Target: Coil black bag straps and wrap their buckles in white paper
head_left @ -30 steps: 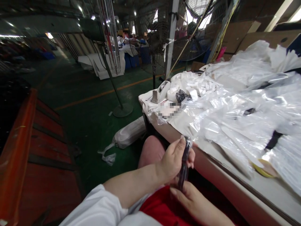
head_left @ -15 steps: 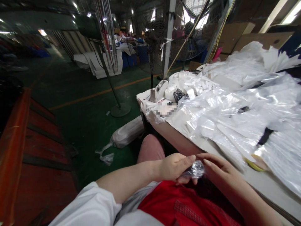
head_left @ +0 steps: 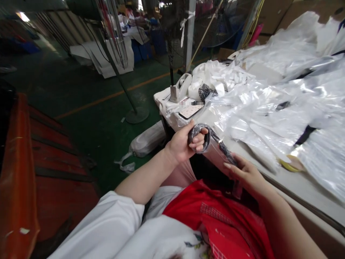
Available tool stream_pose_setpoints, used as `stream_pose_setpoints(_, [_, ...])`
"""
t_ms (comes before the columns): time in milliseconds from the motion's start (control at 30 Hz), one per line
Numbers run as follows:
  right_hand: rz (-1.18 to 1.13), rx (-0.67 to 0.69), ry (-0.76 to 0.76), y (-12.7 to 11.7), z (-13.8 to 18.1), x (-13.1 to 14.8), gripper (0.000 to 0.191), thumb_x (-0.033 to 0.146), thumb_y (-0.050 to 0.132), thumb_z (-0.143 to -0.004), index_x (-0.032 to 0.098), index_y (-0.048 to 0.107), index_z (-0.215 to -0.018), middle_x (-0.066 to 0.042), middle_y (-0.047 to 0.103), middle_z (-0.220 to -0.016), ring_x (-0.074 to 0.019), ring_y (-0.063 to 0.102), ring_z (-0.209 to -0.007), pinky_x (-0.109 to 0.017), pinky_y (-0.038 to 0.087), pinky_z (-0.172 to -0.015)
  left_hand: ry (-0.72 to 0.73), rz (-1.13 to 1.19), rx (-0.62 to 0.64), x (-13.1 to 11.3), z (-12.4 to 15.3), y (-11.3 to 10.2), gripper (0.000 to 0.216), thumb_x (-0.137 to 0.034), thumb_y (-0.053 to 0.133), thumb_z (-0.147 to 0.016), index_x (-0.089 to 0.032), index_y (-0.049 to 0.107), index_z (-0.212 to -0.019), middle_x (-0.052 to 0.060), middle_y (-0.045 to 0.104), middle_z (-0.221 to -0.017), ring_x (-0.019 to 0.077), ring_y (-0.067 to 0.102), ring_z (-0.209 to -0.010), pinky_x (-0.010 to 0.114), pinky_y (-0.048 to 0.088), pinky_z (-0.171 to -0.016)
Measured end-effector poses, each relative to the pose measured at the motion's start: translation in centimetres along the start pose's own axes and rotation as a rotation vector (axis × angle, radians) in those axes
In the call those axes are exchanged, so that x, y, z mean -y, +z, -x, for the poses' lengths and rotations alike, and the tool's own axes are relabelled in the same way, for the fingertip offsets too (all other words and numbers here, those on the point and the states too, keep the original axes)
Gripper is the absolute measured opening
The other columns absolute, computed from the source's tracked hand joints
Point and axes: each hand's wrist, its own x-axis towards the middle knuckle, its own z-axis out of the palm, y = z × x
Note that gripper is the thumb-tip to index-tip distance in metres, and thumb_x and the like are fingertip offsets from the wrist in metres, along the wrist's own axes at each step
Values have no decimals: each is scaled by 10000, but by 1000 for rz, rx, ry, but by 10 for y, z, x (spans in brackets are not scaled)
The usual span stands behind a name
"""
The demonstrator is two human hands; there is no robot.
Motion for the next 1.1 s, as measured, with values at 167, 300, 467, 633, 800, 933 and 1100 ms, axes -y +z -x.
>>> stream_pose_setpoints(167, [61,81,45,-1,-1,5,570,441,743,-763,195,549,-1239,71,517,-664,-73,415,-478,-207,349,-437,28,42,28,1,-7,4,626,-393,189,-1033,-19,649,-834,-42,408,-509,32,341,-375,177,388,-464])
stream_pose_setpoints(300, [16,83,67,-3,0,5,492,480,645,-843,194,557,-1233,40,584,-729,-64,410,-473,-195,351,-424,41,71,15,-5,-12,9,604,-374,194,-1036,-22,641,-835,-41,407,-532,33,347,-388,177,390,-480])
stream_pose_setpoints(467, [29,342,136,6,3,14,522,589,424,-932,148,629,-1120,-40,684,-791,-64,416,-422,-202,361,-406,163,93,-12,-10,-19,19,584,-392,211,-1031,-44,648,-861,-14,467,-579,53,414,-435,203,438,-535])
stream_pose_setpoints(633, [132,542,139,24,14,38,657,623,252,-968,150,699,-1055,-49,688,-690,-79,431,-468,-181,339,-437,239,139,33,-16,-24,26,578,-405,238,-1022,-39,656,-865,-11,469,-575,57,415,-443,207,443,-538])
stream_pose_setpoints(800, [298,415,70,28,24,44,593,624,325,-953,192,727,-1008,-32,647,-708,-130,534,-602,-203,446,-535,223,190,67,-31,-14,23,537,-364,261,-1018,-39,641,-822,-48,392,-502,34,338,-381,171,379,-470])
stream_pose_setpoints(933, [282,201,-31,25,18,29,610,696,425,-869,183,709,-1041,-13,584,-605,-155,534,-548,-238,468,-524,242,163,87,-46,-2,17,548,-341,233,-1015,-64,620,-744,-74,307,-418,28,226,-318,154,279,-382])
stream_pose_setpoints(1100, [136,-44,-126,18,12,18,575,738,451,-811,214,680,-745,-8,533,-526,-158,504,-490,-237,470,-478,288,180,66,-57,5,13,556,-340,223,-1020,-63,612,-734,-80,294,-410,22,230,-314,147,283,-383])
